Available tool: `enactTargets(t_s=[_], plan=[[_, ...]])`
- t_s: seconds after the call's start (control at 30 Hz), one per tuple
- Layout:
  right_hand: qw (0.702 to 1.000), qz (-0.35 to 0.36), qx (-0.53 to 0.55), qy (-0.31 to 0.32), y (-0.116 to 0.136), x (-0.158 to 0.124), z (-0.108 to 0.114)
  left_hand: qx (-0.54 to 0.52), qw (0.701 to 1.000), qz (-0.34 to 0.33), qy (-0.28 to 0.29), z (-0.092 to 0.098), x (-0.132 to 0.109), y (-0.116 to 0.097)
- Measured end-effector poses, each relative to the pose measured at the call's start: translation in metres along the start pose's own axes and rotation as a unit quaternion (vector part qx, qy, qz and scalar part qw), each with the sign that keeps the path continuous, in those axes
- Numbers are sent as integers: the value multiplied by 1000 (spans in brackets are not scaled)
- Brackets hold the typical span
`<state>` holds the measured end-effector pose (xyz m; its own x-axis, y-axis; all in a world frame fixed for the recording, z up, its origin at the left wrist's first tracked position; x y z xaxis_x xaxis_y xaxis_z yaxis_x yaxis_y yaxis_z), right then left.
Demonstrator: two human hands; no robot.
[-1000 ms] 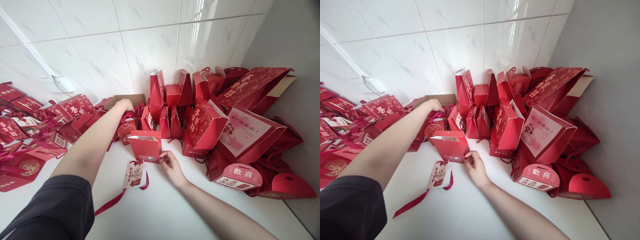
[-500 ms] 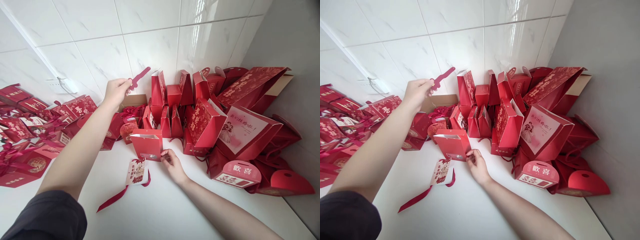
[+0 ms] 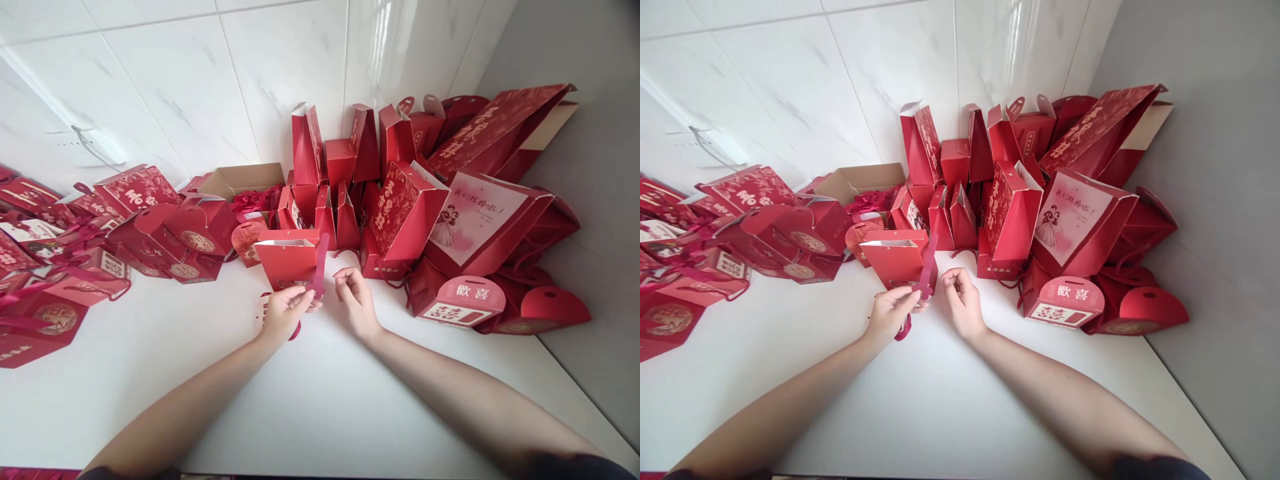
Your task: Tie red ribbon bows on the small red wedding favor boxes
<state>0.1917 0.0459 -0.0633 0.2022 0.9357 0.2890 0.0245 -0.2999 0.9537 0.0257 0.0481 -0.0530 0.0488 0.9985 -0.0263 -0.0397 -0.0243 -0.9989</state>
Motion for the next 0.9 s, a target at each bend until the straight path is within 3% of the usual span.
enactTargets(t_s=[0.13,0.27,0.63,0.9], plan=[[989,89,-102,57,15,-15,4,-19,999,16,-25,11,16,21],[956,167,-195,144,18,-21,-7,-4,1000,4,10,10,13,19],[975,113,-148,119,5,-6,-7,142,983,-120,10,6,4,7],[977,99,-143,126,8,-8,-8,187,968,-167,-1,6,-2,-3]])
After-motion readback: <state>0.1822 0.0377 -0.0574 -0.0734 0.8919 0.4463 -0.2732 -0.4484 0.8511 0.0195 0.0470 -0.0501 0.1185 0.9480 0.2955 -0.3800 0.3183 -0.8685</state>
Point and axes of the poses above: each hand's wrist, its own x-axis towards the middle knuckle, its own z-axis out of the back of the hand, y = z × x, the point moved 5 cm from there along x, towards the middle knuckle, and after that the axes turned 5 degrees about -y, right-handed, at the moved point
